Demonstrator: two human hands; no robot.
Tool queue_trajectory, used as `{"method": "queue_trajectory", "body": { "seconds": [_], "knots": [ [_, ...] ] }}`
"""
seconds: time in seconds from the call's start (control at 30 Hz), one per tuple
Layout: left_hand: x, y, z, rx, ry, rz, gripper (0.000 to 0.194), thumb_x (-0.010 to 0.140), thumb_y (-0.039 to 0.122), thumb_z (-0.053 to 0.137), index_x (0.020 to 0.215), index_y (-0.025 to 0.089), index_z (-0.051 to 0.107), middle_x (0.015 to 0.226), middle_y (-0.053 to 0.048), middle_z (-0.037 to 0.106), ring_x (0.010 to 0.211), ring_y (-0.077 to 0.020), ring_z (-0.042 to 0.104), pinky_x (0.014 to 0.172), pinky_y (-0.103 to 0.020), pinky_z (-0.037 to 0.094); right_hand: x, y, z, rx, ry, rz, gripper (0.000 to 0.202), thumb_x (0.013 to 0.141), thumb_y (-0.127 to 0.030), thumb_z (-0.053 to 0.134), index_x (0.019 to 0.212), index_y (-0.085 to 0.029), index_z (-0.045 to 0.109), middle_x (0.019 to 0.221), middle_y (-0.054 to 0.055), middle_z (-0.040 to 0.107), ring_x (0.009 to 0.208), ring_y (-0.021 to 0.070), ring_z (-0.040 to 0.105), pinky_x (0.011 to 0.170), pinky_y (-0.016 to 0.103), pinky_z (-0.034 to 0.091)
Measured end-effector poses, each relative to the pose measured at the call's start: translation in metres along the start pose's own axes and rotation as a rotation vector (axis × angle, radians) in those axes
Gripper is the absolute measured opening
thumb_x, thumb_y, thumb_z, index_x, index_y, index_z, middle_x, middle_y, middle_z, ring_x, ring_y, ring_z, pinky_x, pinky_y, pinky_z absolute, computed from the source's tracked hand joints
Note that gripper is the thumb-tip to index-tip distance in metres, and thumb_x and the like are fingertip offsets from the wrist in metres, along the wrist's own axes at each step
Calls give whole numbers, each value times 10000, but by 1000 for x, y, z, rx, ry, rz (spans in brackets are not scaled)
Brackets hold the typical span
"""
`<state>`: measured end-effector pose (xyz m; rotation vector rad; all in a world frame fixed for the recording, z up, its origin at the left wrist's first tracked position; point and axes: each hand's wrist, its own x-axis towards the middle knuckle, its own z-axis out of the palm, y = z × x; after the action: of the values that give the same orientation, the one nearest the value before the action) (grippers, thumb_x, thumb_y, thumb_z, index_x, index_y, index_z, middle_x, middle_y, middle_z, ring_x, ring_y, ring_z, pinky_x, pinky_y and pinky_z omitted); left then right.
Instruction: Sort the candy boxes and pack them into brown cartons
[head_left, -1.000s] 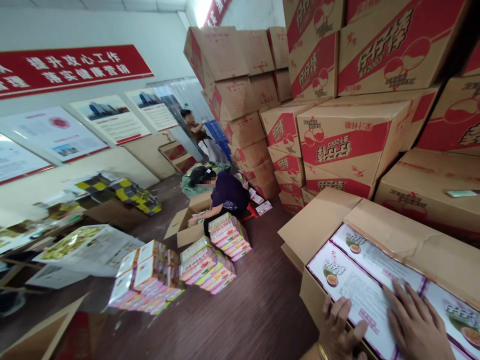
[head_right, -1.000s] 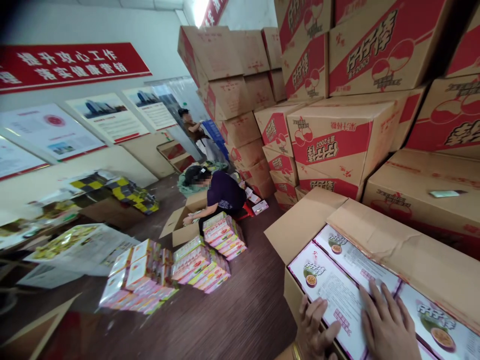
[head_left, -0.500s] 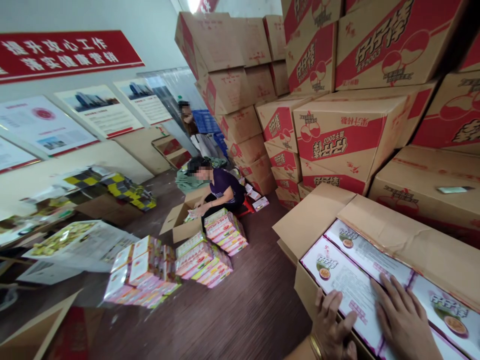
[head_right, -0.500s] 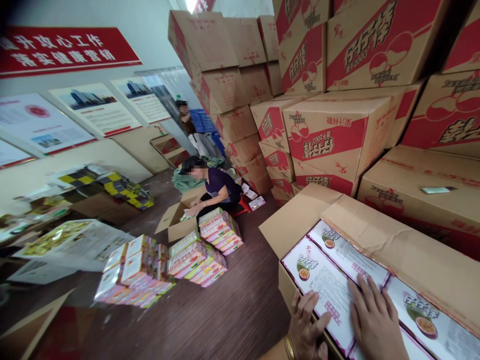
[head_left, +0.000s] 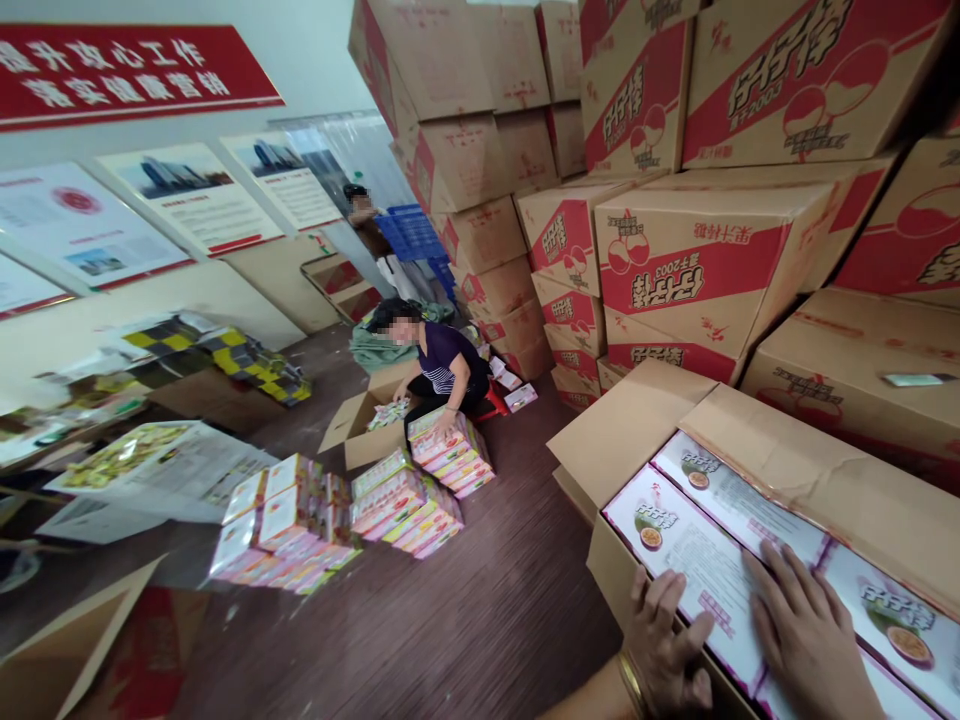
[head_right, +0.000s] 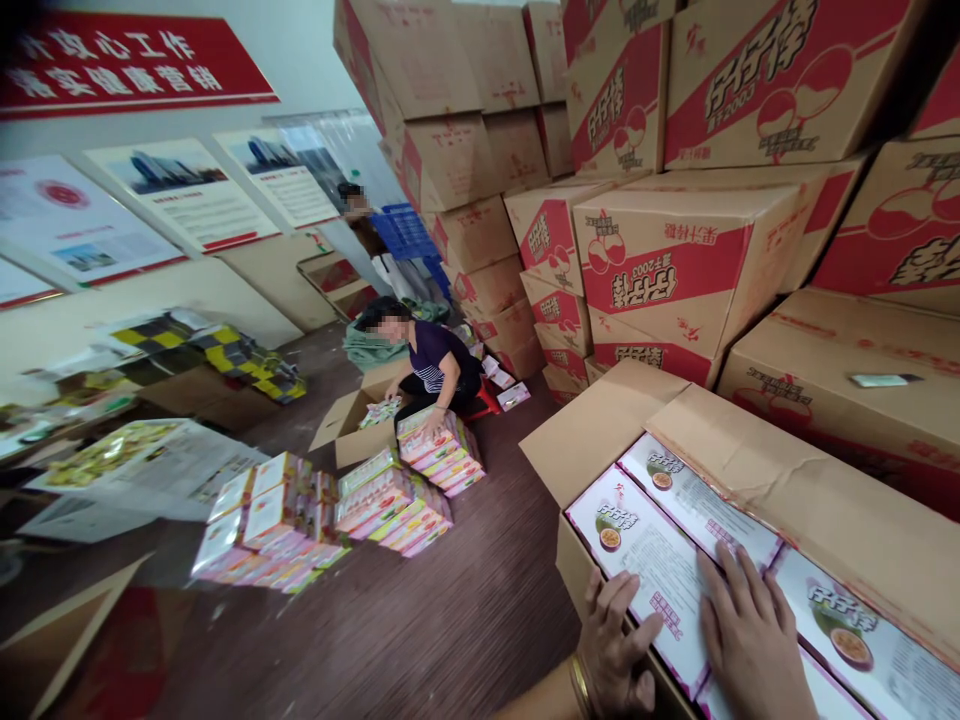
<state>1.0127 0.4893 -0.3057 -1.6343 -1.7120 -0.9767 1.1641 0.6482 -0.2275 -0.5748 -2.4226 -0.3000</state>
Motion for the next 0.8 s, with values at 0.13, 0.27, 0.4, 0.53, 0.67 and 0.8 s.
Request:
{"method": "queue_trajectory", "body": {
  "seconds": [0.13,0.27,0.4,0.53,0.67,0.8],
  "knots": [
    [-2,-1,1,30,-31,15,634,697,621,615,1247,308,649,1423,-113,576,1319,-322,497,1227,-555,207,-2,3,4,8,19,-24,405,980,-257,404,1355,-153,518,1350,188,632,1233,355,585,1035,527,403],
    [6,-4,-8,-23,-39,40,542,789,561,586,1258,301,665,1393,-111,594,1313,-291,507,1239,-516,200,-4,3,5,19,-34,16,375,991,-255,420,1317,-170,585,1381,157,628,1291,325,565,1088,511,388],
    [25,-21,-25,-73,-115,-61,396,931,363,510,1288,303,672,1383,-103,567,1308,-242,503,1225,-451,250,-2,0,-2,48,-172,82,387,1004,-244,437,1313,-192,665,1430,118,611,1373,275,512,1138,466,372],
    [66,-67,-32,99,-298,-535,474,957,339,489,1384,189,634,1410,-202,501,1327,-343,449,1143,-538,355,8,3,-8,43,-251,126,398,1032,-269,431,1345,-169,655,1476,134,572,1405,276,475,1152,473,364],
    [119,-115,-28,195,-555,-774,622,939,397,536,1509,150,508,1574,-251,364,1483,-404,319,1217,-609,250,22,20,-15,-21,-261,166,411,1038,-235,414,1395,-198,616,1537,131,514,1440,289,433,1196,549,282],
    [146,-148,-17,60,-866,-845,649,967,464,496,1545,171,459,1591,-223,413,1501,-366,367,1218,-554,309,34,53,-18,-94,-295,190,502,1008,-169,417,1493,-244,524,1586,124,456,1448,283,421,1226,605,154]
  ]
}}
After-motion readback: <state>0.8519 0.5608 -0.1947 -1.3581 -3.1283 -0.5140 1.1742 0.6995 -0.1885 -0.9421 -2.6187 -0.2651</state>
